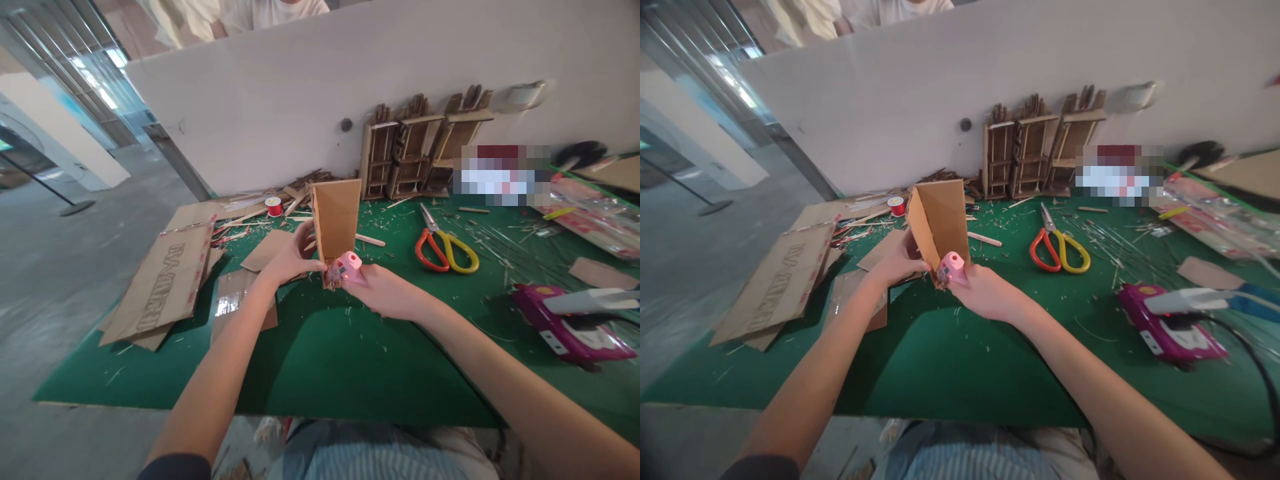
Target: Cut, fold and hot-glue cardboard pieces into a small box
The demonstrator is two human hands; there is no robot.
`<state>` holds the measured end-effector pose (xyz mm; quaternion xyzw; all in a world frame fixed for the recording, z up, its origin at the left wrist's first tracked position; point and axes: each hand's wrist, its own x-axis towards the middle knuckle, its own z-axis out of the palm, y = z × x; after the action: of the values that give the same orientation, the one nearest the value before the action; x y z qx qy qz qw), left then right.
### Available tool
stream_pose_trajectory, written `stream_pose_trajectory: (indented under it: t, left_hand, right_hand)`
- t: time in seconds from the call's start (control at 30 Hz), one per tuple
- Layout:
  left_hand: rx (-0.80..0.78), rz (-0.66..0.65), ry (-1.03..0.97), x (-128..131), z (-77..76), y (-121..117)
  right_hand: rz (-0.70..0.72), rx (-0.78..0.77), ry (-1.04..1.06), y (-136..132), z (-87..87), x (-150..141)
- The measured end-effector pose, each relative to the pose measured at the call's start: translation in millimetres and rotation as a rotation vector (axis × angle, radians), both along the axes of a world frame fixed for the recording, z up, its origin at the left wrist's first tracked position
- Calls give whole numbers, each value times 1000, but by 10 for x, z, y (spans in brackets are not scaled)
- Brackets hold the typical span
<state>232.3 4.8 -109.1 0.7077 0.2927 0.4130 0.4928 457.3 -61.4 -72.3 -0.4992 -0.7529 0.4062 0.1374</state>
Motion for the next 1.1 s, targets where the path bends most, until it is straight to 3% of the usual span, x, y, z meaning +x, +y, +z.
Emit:
stream_pose_trajectory:
  t: [0.2, 0.37, 0.57, 0.73, 0.9, 1.1]
  left_hand:
    - [6, 5, 30, -3, 1, 1]
    - [17, 8, 46, 0, 3, 6]
    - [-4, 11, 56, -3, 4, 11]
    - [1, 9, 31, 6, 21, -7]
    - [-19, 10, 9, 8, 22, -20]
    - [-25, 0, -1, 3, 15, -11]
  right_hand:
    - [-46, -110, -81, 11, 92, 111]
    - [-164, -37, 11, 192, 43, 4]
    - [-141, -18, 43, 297, -81, -143]
    - [-44, -124, 7, 134, 10, -47]
    - [40, -134, -68, -16, 114, 87]
    - [-10, 47, -138, 82, 216, 222]
